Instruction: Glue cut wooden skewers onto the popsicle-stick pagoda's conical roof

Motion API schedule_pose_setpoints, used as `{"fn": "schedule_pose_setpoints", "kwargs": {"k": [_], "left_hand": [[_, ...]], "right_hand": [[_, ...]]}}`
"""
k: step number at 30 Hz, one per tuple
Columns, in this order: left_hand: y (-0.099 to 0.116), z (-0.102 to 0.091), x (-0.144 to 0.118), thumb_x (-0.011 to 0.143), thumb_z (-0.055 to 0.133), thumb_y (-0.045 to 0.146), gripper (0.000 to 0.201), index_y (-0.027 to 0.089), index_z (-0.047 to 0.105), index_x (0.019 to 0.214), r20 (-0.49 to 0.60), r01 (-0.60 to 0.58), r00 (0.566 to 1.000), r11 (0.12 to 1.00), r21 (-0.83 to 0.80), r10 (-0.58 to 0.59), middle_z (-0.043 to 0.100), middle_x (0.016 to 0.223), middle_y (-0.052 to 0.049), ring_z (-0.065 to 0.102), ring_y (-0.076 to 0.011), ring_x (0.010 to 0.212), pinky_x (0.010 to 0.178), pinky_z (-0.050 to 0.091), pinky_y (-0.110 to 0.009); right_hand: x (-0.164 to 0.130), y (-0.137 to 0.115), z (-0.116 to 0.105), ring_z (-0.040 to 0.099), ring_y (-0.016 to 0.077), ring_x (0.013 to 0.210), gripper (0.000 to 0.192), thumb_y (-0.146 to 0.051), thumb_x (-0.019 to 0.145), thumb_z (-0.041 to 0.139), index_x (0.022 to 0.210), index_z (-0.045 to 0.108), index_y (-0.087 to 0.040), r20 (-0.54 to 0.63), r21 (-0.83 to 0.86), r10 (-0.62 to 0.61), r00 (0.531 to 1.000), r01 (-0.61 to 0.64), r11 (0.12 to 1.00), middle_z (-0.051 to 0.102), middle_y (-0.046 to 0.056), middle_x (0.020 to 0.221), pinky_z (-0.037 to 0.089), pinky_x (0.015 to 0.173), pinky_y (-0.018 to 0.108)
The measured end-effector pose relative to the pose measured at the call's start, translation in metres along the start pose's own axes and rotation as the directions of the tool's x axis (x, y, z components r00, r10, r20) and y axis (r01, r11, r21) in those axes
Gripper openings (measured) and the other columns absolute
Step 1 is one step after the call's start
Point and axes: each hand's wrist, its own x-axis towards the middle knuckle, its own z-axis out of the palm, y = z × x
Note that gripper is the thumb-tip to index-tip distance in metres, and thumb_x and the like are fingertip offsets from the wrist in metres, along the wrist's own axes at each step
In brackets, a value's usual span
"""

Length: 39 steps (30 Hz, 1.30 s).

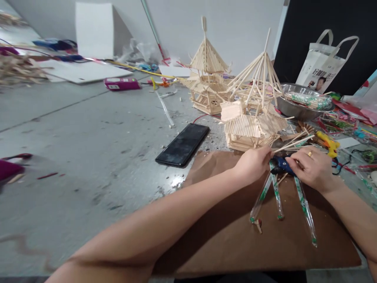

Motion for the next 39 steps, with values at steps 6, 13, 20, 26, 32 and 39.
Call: {"fn": "schedule_pose_setpoints", "kwargs": {"k": [6, 13, 20, 26, 32, 39], "left_hand": [[0.005, 0.005, -0.004, 0.087, 0.036, 0.031, 0.028, 0.014, 0.055, 0.074, 0.067, -0.053, 0.997, 0.993, 0.106, 0.046, 0.06, 0.066, -0.005, 0.055, -0.0131, 0.06, 0.058, 0.041, -0.025], [0.006, 0.005, -0.007, 0.088, 0.032, 0.032, 0.033, 0.015, 0.058, 0.08, 0.121, -0.057, 0.992, 0.968, 0.245, 0.028, 0.065, 0.073, -0.008, 0.06, -0.0164, 0.066, 0.058, 0.042, -0.026], [0.006, 0.005, -0.009, 0.085, 0.036, 0.03, 0.029, 0.015, 0.061, 0.08, 0.151, -0.053, 0.988, 0.949, 0.31, 0.006, 0.066, 0.078, -0.009, 0.061, -0.0166, 0.069, 0.063, 0.045, -0.027], [0.006, 0.006, -0.009, 0.084, 0.037, 0.027, 0.027, 0.016, 0.061, 0.082, 0.167, -0.048, 0.986, 0.942, 0.332, -0.008, 0.067, 0.08, -0.01, 0.062, -0.0188, 0.072, 0.064, 0.045, -0.029], [0.008, 0.006, -0.01, 0.084, 0.035, 0.029, 0.029, 0.016, 0.061, 0.081, 0.177, -0.015, 0.983, 0.946, 0.323, -0.045, 0.067, 0.081, -0.011, 0.063, -0.0222, 0.074, 0.063, 0.045, -0.031], [0.005, 0.006, -0.008, 0.084, 0.035, 0.029, 0.031, 0.015, 0.062, 0.076, 0.151, 0.009, 0.987, 0.964, 0.266, -0.051, 0.066, 0.075, -0.012, 0.061, -0.0207, 0.067, 0.06, 0.043, -0.031]], "right_hand": [[0.004, -0.011, 0.001, 0.052, 0.021, 0.099, 0.026, -0.03, 0.087, 0.043, 0.102, 0.062, -0.021, -0.01, -0.065, -0.119, 0.993, 0.118, 0.991, 0.066, 0.006, 0.099, 0.03, 0.089, 0.039], [0.002, -0.009, 0.008, 0.052, 0.017, 0.073, 0.028, -0.034, 0.087, 0.042, 0.088, 0.065, -0.018, 0.035, -0.123, -0.136, 0.99, 0.139, 0.983, 0.066, 0.005, 0.08, 0.031, 0.07, 0.032], [0.0, -0.016, 0.01, 0.052, 0.0147, 0.066, 0.034, -0.037, 0.088, 0.038, 0.076, 0.065, -0.019, 0.095, -0.108, -0.035, 0.995, 0.046, 0.993, 0.061, 0.004, 0.066, 0.029, 0.064, 0.029], [-0.002, -0.019, 0.012, 0.054, 0.0138, 0.063, 0.036, -0.037, 0.088, 0.038, 0.073, 0.065, -0.019, 0.095, -0.097, -0.012, 0.995, 0.021, 0.995, 0.061, 0.003, 0.064, 0.03, 0.061, 0.027], [-0.003, -0.02, 0.013, 0.057, 0.0131, 0.063, 0.034, -0.036, 0.088, 0.038, 0.074, 0.065, -0.019, 0.086, -0.103, -0.001, 0.996, 0.009, 0.995, 0.064, 0.003, 0.066, 0.031, 0.06, 0.026], [-0.002, -0.021, 0.014, 0.058, 0.013, 0.061, 0.034, -0.034, 0.088, 0.039, 0.072, 0.065, -0.018, 0.08, -0.087, 0.026, 0.996, -0.019, 0.996, 0.064, 0.003, 0.065, 0.031, 0.058, 0.026]]}}
